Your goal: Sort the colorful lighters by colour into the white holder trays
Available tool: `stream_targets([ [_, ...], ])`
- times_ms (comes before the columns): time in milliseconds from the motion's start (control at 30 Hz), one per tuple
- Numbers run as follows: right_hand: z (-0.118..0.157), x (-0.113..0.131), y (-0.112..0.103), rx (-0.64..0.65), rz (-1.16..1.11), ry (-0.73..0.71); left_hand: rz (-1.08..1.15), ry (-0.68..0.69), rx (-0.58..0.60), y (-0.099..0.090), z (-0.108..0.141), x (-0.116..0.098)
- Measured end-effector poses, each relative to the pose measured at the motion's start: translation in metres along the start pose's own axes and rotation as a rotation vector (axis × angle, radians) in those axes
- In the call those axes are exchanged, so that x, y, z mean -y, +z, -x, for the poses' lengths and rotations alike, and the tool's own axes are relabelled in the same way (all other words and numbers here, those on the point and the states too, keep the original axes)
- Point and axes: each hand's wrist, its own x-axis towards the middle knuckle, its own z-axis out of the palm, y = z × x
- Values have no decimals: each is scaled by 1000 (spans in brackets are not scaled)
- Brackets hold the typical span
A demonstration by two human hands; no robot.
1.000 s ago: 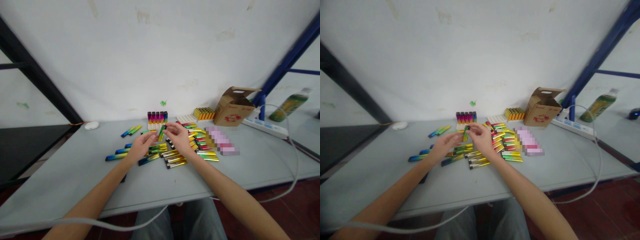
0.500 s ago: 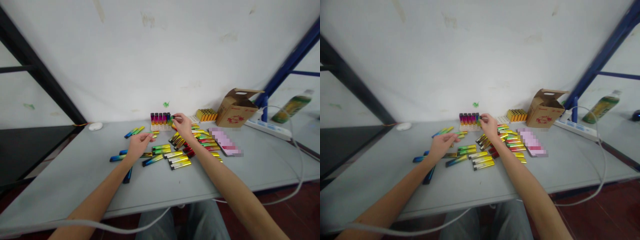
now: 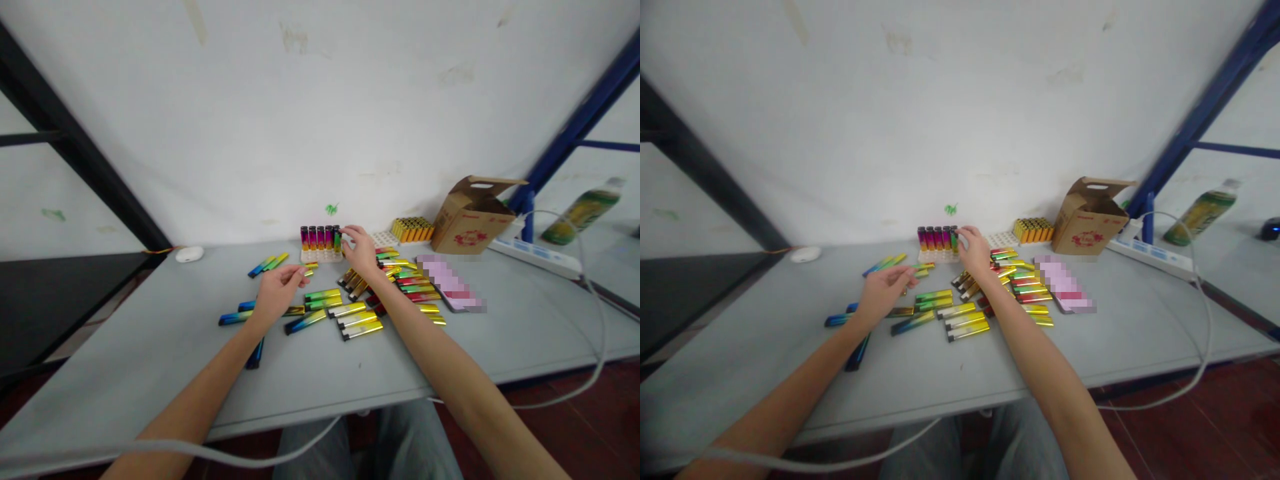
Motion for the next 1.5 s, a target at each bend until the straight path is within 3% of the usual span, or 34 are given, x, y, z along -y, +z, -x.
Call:
stream_targets([
  [167,3,1,-2,27,186,-74,17,15,-38,-3,-1,-1],
  [400,0,1,-10,83,152,-55,-12,69,-103,-12,-10,10],
  [567,8,20,-25,138,134,-87,-70,40,-150,-17,-12,9],
  [800,41,53,-29,492,94,-299,-183,41,-313,-26,-13,1],
  [900,46,57,-26,557,114,-338,-287,68,-314,-32,-17,7],
  [1000,45,57,-25,574,119,-341,-511,137,-222,-34,-19,17],
  [1200,44,56,-25,593,147,-316,-836,429,152,-29,-17,37],
  [1333,46,57,-23,600,143,-297,-947,430,253,-28,-14,38],
  [1500,48,58,-21,609,132,-271,-891,438,327,-29,-14,30],
])
